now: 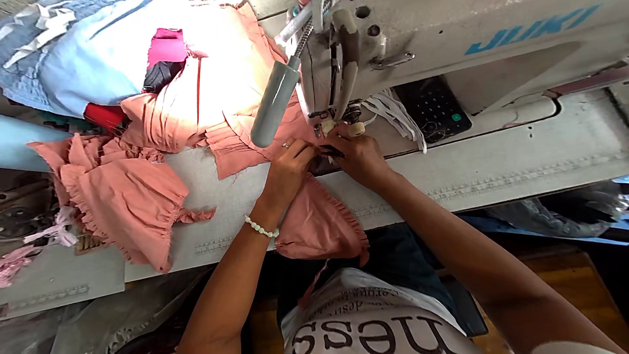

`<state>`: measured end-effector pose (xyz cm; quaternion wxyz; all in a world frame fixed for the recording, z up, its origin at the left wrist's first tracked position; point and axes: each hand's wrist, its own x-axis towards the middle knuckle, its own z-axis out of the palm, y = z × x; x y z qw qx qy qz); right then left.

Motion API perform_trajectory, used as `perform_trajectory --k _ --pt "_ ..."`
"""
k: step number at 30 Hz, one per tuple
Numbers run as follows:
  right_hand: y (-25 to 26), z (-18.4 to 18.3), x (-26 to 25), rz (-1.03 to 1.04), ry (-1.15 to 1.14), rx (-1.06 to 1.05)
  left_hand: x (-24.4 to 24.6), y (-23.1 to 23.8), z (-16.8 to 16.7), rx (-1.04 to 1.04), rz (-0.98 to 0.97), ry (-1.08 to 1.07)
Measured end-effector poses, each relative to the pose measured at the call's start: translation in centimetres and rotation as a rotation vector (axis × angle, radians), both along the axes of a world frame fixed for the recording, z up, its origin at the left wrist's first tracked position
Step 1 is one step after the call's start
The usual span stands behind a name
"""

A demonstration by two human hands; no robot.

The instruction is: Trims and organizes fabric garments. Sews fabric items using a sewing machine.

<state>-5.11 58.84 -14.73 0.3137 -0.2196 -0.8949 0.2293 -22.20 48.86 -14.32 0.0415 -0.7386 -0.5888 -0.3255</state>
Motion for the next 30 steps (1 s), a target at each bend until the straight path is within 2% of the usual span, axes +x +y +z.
perform_trajectory --k 8,15,22,30 --pt "-0.2 0.1 -0.4 -0.044 -0.035 -0.063 0.2 0.1 0.0 0.009 0.025 -0.006" --pt "-1.4 0.3 0.6 -0.009 -0.046 0.031 0.0 -0.2 0.2 -0.009 -0.051 -0.039" --pt "-2.2 0.0 1.6 0.027 -0.113 0.217 0.2 -1.2 0.4 -0.096 -0.078 0.077" --pt "-1.0 0.1 0.9 -0.005 -0.167 0.213 -0.5 -0.1 0.6 -0.122 -0.052 0.112"
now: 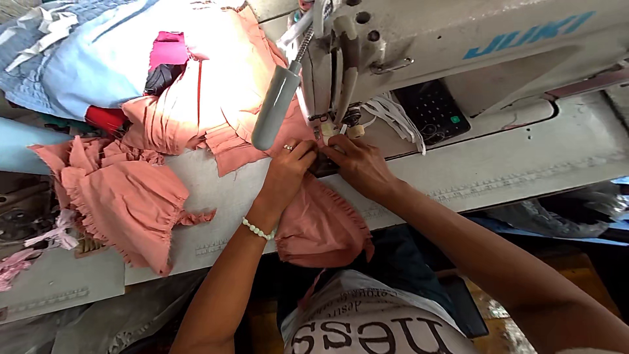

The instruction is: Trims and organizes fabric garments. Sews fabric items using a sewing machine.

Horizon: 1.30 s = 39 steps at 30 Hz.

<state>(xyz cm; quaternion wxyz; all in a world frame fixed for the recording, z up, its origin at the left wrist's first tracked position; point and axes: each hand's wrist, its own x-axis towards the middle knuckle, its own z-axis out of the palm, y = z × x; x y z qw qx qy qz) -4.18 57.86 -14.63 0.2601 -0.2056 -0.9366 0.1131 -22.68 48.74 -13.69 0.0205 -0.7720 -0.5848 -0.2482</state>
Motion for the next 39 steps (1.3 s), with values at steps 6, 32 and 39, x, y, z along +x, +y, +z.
perform_trajectory --k 6,32,39 --pt "0.9 0.3 -0.1 -0.016 0.065 -0.072 -0.8 1.2 -0.4 0.012 0.019 -0.02" --pt "7.3 1.0 19.1 -0.895 0.158 0.082 -0.7 1.7 0.4 -0.01 0.111 -0.077" --pt "4.9 1.2 19.0 -0.823 0.307 0.028 0.1 1.2 0.9 -0.041 0.151 -0.094"
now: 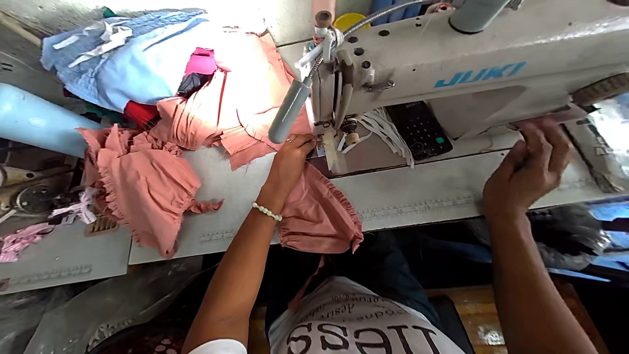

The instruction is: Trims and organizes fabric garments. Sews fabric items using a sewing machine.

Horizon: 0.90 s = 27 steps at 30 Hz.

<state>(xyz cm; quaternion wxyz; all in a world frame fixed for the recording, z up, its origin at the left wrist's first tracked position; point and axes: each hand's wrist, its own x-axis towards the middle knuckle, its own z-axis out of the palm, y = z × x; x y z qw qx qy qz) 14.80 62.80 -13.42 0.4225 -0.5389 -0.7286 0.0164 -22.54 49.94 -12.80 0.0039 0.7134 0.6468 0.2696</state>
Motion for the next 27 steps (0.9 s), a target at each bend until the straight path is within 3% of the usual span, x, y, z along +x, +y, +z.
perform_trajectory --k 2,5,7,9,13,15,17,20,22,24,25,27 --pt "-2.6 0.3 -1.2 0.104 0.036 -0.131 1.0 -0.8 0.9 -0.024 0.092 -0.023" --pt "-8.4 1.4 -5.4 0.451 0.0 -0.379 3.2 -4.1 3.0 -0.058 0.32 -0.165" --pt "-12.2 1.6 -8.7 0.616 -0.094 -0.47 4.9 -7.3 4.3 -0.202 0.419 -0.311" --pt "-14.5 1.3 -11.5 0.704 -0.141 -0.461 6.6 -10.0 4.7 -0.313 0.457 -0.403" --pt "-15.4 1.9 -14.4 0.841 -0.008 -0.437 7.9 -12.3 4.3 -0.313 0.459 -0.535" --pt "-16.0 3.0 -15.2 0.939 0.079 -0.419 7.5 -12.2 4.9 -0.36 0.428 -0.757" --pt "-16.9 4.0 -15.8 1.124 0.131 -0.423 7.1 -11.9 5.3 -0.428 0.366 -1.113" --pt "-16.8 4.9 -15.5 1.336 0.206 -0.459 5.8 -11.6 5.0 -0.365 0.325 -1.614" --pt "-15.9 4.6 -14.6 1.188 0.296 -0.414 4.4 -11.8 3.8 -0.252 0.272 -1.864" --pt "-14.3 3.6 -14.0 0.915 0.312 -0.381 3.4 -12.0 3.0 -0.139 0.231 -2.096" --pt "-13.5 3.2 -13.9 0.811 0.314 -0.452 3.1 -12.1 2.8 -0.099 0.192 -2.192" --pt "-12.7 3.1 -14.5 0.707 0.412 -0.811 3.0 -12.1 2.3 -0.054 0.096 -2.292"
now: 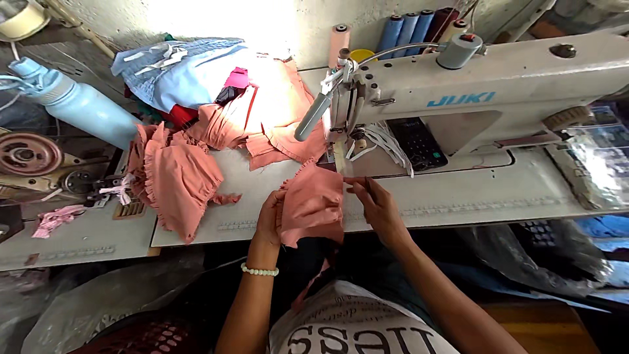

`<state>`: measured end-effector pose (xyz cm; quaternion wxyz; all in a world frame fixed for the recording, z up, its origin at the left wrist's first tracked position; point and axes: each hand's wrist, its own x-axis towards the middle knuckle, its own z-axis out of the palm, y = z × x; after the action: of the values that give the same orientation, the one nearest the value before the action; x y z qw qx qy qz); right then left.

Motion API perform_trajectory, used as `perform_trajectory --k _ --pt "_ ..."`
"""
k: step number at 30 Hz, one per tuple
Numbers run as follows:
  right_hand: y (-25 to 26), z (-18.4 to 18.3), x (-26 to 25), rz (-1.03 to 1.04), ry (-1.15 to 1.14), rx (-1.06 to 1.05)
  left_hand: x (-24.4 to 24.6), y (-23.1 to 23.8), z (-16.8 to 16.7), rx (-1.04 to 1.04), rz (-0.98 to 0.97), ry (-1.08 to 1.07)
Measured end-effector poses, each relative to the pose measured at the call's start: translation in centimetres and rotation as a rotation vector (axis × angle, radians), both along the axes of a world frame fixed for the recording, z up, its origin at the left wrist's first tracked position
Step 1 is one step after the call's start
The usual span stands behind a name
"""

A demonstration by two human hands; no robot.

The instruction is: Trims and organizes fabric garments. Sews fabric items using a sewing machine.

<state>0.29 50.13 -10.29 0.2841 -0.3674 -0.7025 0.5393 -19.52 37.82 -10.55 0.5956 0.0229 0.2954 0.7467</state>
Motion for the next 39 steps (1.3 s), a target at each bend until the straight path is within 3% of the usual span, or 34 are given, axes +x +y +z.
perform_trajectory --k 2,4,7,10,13,20,27,32,39 --pt "0.0 0.5 -1.1 0.016 0.112 -0.422 -0.1 0.2 -0.3 0.047 -0.049 0.02" --pt "-0.5 0.9 -2.0 0.025 0.226 -0.601 -0.4 0.2 0.4 -0.086 -0.064 0.166" --pt "-0.9 0.3 -3.2 0.03 0.219 -0.414 -2.5 -0.4 1.3 -0.377 -0.156 0.65" --pt "-0.5 -0.9 -4.5 0.127 -0.068 -0.124 -4.9 -0.8 2.0 -0.512 -0.293 1.153" --pt "-0.9 -1.3 -5.4 0.164 -0.211 0.066 -6.9 -1.3 2.7 -0.589 -0.233 1.435" --pt "-1.4 -1.8 -5.1 0.133 -0.184 0.129 -10.0 -3.5 3.1 -0.675 0.436 1.673" --pt "-1.7 -2.5 -5.1 0.13 -0.115 0.25 -12.9 -6.6 2.9 -0.852 0.891 1.86" --pt "-1.8 -2.9 -5.1 0.103 -0.089 0.304 -14.9 -7.9 4.2 -0.99 0.959 1.797" --pt "-2.0 -2.8 -5.3 0.078 -0.093 0.329 -12.7 -1.1 6.0 -0.591 0.719 2.053"
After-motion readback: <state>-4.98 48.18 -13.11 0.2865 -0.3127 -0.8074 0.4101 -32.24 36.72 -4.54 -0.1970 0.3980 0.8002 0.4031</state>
